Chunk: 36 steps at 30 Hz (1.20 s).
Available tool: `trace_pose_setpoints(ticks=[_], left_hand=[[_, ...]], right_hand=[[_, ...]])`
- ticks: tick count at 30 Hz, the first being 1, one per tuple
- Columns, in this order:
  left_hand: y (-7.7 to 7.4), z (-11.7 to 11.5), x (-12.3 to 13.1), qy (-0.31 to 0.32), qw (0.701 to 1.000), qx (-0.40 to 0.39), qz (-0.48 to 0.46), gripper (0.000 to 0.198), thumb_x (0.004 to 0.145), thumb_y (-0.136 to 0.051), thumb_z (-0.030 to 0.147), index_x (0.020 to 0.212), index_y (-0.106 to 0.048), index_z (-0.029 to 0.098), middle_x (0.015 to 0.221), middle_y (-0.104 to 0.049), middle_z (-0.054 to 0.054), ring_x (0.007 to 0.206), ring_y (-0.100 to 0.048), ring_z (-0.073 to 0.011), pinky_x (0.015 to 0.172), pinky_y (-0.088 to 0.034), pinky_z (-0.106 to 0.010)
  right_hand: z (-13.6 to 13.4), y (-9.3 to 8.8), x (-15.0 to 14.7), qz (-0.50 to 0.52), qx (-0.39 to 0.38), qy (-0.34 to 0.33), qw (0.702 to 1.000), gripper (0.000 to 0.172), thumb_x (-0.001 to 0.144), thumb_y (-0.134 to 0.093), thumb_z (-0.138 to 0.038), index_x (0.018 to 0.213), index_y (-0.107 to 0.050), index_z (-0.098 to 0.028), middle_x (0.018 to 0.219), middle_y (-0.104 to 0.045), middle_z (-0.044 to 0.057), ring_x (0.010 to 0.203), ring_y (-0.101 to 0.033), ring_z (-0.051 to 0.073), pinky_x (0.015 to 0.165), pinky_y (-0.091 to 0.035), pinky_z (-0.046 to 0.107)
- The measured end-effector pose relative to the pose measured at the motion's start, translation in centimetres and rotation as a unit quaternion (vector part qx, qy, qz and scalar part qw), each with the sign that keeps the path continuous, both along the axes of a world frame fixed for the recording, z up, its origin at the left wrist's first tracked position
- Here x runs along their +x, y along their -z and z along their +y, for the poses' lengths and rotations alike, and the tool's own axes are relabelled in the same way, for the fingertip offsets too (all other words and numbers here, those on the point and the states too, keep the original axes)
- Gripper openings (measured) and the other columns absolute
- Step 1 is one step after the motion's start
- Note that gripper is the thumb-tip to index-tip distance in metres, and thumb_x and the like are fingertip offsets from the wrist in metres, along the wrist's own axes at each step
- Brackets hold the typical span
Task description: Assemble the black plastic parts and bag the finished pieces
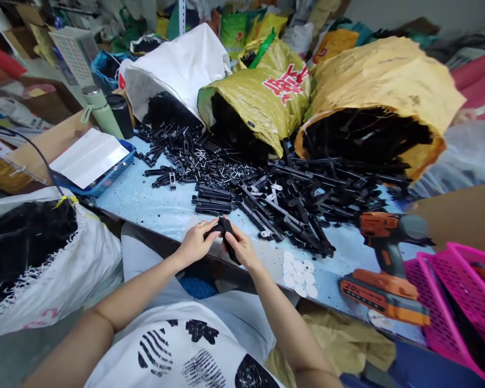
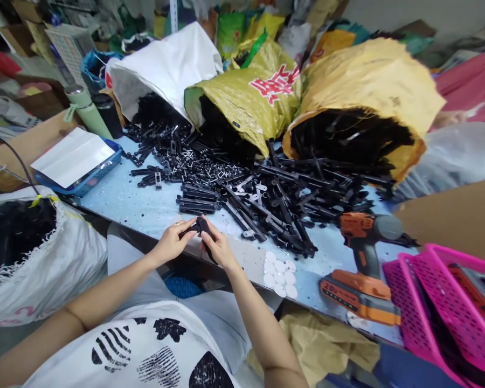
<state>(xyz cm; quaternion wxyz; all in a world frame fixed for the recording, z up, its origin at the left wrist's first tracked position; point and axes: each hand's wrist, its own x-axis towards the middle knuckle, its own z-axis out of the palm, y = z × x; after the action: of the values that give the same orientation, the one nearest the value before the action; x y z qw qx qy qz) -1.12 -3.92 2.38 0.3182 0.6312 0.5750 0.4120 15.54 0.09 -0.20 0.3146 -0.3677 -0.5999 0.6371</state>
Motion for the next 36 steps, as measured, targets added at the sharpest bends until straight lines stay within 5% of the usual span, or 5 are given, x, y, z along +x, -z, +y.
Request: trace_pose_setpoints(ticks=[16,25,28,31,36], left_hand=[[-1.2,-0.5,1.6,-0.106,0.983,0.139,-0.048,0.037,0.094,-0.04,0.034,0.12,-0.059,0.017,0.094,-0.06,-0.009,0.089,-0.057,-0.0169,0.083,-0.047,-0.031],[-2.1,1.1,0.6,-0.037,0.911,-0.192,-0.364,0.042,0.077,-0.058,0.055,0.083,-0.057,0.014,0.059,-0.046,0.004,0.039,-0.033,-0.0038,0.035,-0.023,-0.018],[-2.9,-0.8,1.6,0.097,0.862,-0.3,-0.397,0.047,0.074,-0.058,0.061,0.072,-0.053,0.014,0.057,-0.045,0.003,0.037,-0.029,-0.0026,0.034,-0.017,-0.018],[-3.7,-2.6,1.5,0.181,0.848,-0.339,-0.364,0.053,0.077,-0.053,0.064,0.08,-0.059,0.011,0.063,-0.051,0.0,0.036,-0.03,-0.0012,0.034,-0.016,-0.018],[-2.8,-2.6,0.2,0.086,0.96,-0.16,-0.214,0.045,0.088,-0.045,0.049,0.11,-0.063,0.014,0.073,-0.054,-0.003,0.047,-0.042,-0.0057,0.044,-0.036,-0.02]], right_hand=[[-0.6,-1.1,0.0,-0.094,0.22,0.024,0.971,0.06,0.09,-0.044,-0.047,0.145,-0.028,-0.027,0.122,-0.056,0.009,0.072,-0.059,0.014,0.069,-0.053,0.032],[0.0,-3.5,0.4,-0.145,0.486,-0.064,0.86,0.044,0.077,-0.059,-0.058,0.101,-0.068,-0.023,0.109,-0.065,0.011,0.111,-0.056,0.026,0.104,-0.035,0.054],[0.0,-5.4,0.7,-0.092,0.437,-0.087,0.89,0.048,0.078,-0.052,-0.064,0.07,-0.066,-0.018,0.068,-0.066,0.004,0.073,-0.065,0.017,0.075,-0.057,0.035],[1.5,-7.1,2.3,-0.117,0.347,0.118,0.923,0.054,0.087,-0.036,-0.062,0.077,-0.064,-0.016,0.051,-0.053,0.0,0.057,-0.06,0.014,0.049,-0.054,0.026],[2.6,-7.1,2.5,-0.092,0.169,0.226,0.955,0.054,0.089,-0.032,-0.062,0.126,-0.046,-0.024,0.068,-0.054,0.001,0.054,-0.055,0.013,0.05,-0.048,0.027]])
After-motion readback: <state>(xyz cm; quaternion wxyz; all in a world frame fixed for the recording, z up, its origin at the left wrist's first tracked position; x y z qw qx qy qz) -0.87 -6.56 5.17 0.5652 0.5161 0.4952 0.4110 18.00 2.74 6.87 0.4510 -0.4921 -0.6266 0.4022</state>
